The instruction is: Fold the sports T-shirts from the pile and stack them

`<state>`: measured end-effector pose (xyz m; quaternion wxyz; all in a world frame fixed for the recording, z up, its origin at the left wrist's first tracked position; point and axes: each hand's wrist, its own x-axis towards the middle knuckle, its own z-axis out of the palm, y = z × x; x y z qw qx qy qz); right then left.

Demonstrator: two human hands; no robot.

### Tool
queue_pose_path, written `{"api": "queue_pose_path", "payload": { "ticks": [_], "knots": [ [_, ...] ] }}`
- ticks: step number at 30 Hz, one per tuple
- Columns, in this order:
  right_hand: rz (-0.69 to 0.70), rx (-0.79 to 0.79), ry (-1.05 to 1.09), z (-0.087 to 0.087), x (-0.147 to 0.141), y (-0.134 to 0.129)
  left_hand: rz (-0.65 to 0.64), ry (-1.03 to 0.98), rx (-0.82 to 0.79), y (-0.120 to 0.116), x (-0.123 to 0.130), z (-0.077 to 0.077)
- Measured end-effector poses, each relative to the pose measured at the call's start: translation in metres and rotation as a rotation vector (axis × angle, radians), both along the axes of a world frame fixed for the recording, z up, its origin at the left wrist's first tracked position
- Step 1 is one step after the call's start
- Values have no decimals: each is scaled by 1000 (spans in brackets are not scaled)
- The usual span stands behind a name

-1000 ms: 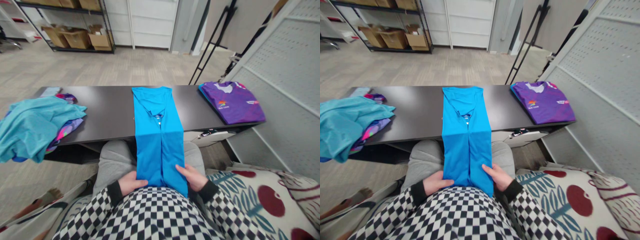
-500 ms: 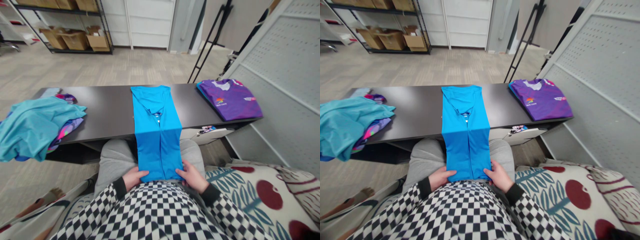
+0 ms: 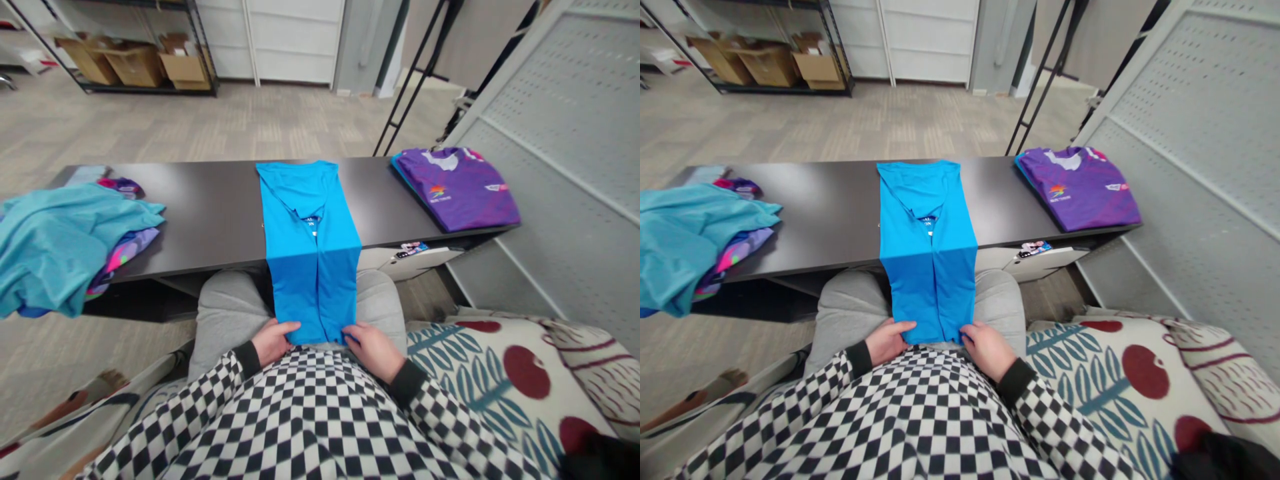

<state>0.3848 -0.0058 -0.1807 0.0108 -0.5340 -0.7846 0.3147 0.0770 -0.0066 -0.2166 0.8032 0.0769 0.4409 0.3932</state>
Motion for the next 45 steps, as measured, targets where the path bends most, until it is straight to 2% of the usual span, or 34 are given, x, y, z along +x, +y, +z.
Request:
{"api": "queue_pose_path", "payload": {
  "ticks": [6,13,16,19,23,26,32,36,38,43,45],
  "knots": [
    [48,45,-264,15,-13,2,-30,258,-125,-1,-3,-9],
    [23,253,-380,24,-32,5,-86,322,-50,-3,-2,-19],
    [114,257,-301,17,-41,11,-93,322,-42,-3,-3,-19],
    [233,153,-169,3,-47,19,-105,306,-13,-3,-4,-21],
    [234,97,-124,-13,-47,26,-115,285,5,-4,-4,-25],
    [234,81,-48,-15,-45,28,-117,283,-1,-4,-5,-26],
    [105,93,155,-8,-42,30,-134,321,-4,-4,-5,-25],
    [169,-68,107,-7,-36,38,-132,322,1,-3,-6,-28],
    [150,-104,91,-7,-32,41,-126,326,7,-3,-6,-30],
    [-77,40,180,5,-38,41,-110,303,3,-4,-5,-33],
    [-115,108,233,8,-48,37,-117,300,8,-4,-5,-33]
  ]
}}
